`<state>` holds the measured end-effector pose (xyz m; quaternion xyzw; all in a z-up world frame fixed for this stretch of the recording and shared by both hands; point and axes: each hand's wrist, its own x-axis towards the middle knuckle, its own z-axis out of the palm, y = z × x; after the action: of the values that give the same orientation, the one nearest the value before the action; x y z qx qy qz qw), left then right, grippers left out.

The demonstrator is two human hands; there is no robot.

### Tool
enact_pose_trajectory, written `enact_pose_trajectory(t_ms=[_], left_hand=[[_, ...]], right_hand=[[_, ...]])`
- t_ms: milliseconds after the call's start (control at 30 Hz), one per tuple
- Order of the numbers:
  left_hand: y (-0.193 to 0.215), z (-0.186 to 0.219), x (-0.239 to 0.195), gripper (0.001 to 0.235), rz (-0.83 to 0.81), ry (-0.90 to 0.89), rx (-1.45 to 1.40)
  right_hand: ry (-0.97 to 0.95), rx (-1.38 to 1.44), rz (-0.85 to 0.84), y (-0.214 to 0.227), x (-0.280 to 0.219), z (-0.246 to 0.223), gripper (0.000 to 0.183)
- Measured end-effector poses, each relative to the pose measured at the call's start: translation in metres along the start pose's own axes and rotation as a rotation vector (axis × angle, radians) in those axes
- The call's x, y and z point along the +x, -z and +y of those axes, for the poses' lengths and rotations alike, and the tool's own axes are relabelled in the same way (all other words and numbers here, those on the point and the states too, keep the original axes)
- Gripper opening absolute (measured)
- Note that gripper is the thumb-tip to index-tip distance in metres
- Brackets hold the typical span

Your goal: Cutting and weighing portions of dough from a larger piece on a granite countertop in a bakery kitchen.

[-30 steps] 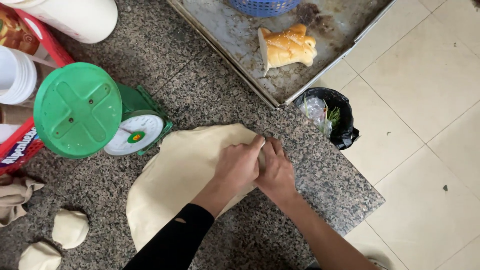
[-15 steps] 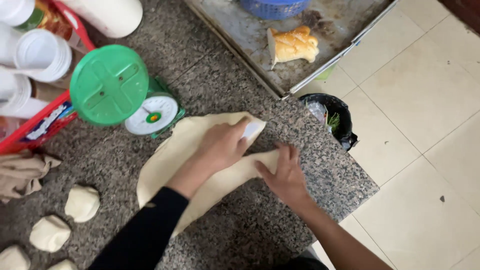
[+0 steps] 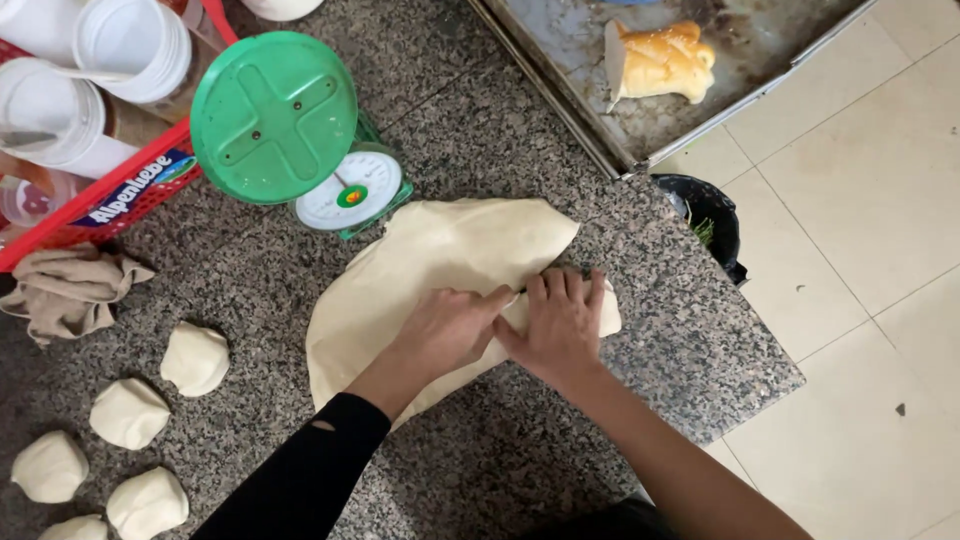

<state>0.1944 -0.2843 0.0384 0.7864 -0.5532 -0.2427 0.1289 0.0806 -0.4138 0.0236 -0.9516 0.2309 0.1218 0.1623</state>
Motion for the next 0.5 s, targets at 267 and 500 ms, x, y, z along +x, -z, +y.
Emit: enact_pose_trajectory(t_ms=[267,500], left_hand=[[-0.021,-0.005,0.005,0.035,0.120,-0.045,-0.090],[-0.027,0.004,0.023,0.039,0.084,0.022,-0.044]], right_hand=[[0.038,-0.016,0.052,-0.009,0.000,0.005,0.064],[0.089,-0.111,0.062,-0.015,-0.005,0.008,0.066]])
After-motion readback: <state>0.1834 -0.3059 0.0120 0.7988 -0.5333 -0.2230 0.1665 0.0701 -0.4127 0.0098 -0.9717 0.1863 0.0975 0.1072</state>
